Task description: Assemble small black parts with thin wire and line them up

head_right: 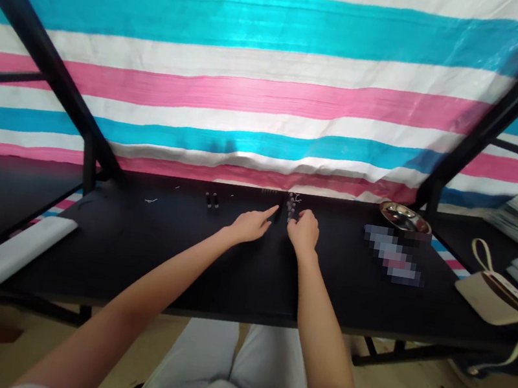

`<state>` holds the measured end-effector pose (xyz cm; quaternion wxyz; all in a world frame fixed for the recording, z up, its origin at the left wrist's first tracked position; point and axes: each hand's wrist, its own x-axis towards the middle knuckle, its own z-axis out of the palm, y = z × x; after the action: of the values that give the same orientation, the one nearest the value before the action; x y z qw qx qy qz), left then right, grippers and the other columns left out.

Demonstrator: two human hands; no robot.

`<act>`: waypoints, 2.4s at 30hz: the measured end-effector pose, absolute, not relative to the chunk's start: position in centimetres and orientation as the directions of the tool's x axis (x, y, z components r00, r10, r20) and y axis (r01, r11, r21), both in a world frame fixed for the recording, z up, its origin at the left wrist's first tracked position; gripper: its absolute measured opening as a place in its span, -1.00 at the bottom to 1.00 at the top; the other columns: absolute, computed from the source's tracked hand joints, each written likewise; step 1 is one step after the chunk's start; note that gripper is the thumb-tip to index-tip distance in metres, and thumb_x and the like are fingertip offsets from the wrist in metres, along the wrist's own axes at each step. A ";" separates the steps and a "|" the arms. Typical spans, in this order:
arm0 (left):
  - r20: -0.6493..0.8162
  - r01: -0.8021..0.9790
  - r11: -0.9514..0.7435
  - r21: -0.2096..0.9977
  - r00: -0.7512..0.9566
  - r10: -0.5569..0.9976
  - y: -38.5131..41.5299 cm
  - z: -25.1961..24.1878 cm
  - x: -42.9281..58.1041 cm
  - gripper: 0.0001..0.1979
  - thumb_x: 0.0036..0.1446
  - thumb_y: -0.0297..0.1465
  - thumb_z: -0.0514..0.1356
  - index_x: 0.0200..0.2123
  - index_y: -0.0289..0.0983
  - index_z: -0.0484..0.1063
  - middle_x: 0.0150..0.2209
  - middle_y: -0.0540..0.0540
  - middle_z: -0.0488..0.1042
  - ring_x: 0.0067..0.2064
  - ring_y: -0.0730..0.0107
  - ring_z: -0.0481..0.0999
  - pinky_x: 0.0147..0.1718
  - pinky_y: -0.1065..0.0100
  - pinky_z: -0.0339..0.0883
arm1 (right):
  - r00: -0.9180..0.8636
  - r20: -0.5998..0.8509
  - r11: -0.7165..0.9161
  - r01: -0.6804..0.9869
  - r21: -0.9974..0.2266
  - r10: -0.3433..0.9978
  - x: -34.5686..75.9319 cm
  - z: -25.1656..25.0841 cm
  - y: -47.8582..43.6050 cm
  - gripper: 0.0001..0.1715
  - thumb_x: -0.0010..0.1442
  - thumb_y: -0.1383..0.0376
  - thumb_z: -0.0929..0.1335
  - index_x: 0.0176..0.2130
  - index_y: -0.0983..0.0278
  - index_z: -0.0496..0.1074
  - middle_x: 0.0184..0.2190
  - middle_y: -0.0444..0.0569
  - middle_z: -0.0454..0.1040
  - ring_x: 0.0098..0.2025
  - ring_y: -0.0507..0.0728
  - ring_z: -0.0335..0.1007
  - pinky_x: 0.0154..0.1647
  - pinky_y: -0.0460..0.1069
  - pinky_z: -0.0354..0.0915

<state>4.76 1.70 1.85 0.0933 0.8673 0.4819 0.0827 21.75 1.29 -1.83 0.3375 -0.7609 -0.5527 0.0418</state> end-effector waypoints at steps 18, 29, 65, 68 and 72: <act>0.192 0.857 -0.485 0.177 0.453 0.871 3.2 0.1 7.1 -0.74 0.23 -0.29 -0.06 -0.07 -0.21 0.28 -0.20 -0.17 0.48 -0.17 0.17 0.49 -0.22 0.24 0.27 | 0.307 0.213 -0.171 0.856 -0.488 0.928 21.3 -2.8 1.7 -0.73 0.06 0.26 0.29 -0.21 0.32 0.34 -0.23 0.14 0.42 -0.16 0.23 0.34 -0.24 0.05 0.24; 0.502 0.709 -0.498 0.500 0.231 0.833 1.2 2.9 1.0 -0.82 0.16 -0.34 0.06 -0.17 -0.19 0.35 -0.27 -0.06 0.48 -0.28 0.36 0.47 -0.33 0.42 0.22 | 0.339 0.220 -0.215 0.869 -0.447 0.915 20.7 -2.8 1.8 -0.73 0.12 0.18 0.28 -0.22 0.29 0.37 -0.23 0.08 0.42 -0.15 0.20 0.32 -0.24 0.02 0.20; 0.456 0.345 -0.502 0.793 0.211 0.865 -0.8 -1.0 -2.6 -0.76 0.04 -0.25 0.17 -0.24 -0.25 0.39 -0.35 -0.03 0.46 -0.66 0.67 0.30 -0.65 0.54 0.21 | -0.299 0.696 0.674 0.647 -0.355 0.653 16.4 -2.3 -0.4 -0.70 0.26 0.28 0.19 -0.08 0.22 0.40 -0.21 0.05 0.44 -0.19 0.12 0.41 -0.14 0.04 0.36; 0.457 0.406 -0.521 0.751 0.252 0.853 -0.8 -1.3 -2.7 -0.75 0.06 -0.23 0.16 -0.24 -0.25 0.40 -0.34 -0.05 0.49 -0.65 0.64 0.33 -0.61 0.52 0.25 | -0.351 0.691 0.707 0.626 -0.330 0.633 15.8 -2.1 -0.7 -0.66 0.25 0.32 0.18 -0.01 0.24 0.34 -0.19 0.06 0.43 -0.16 0.13 0.39 -0.12 0.06 0.36; 0.450 0.379 -0.511 0.772 0.243 0.859 -0.8 -1.5 -2.7 -0.75 0.04 -0.23 0.18 -0.25 -0.24 0.41 -0.36 -0.06 0.51 -0.64 0.59 0.34 -0.60 0.50 0.25 | -0.401 0.678 0.735 0.602 -0.312 0.617 15.3 -1.9 -1.1 -0.65 0.23 0.34 0.19 0.01 0.26 0.32 -0.18 0.08 0.43 -0.12 0.15 0.38 -0.09 0.09 0.34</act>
<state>-2.69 -0.77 -1.45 0.2656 0.7421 0.4170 0.4525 15.30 -1.07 -1.91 0.4087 -0.3642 -0.8368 0.0086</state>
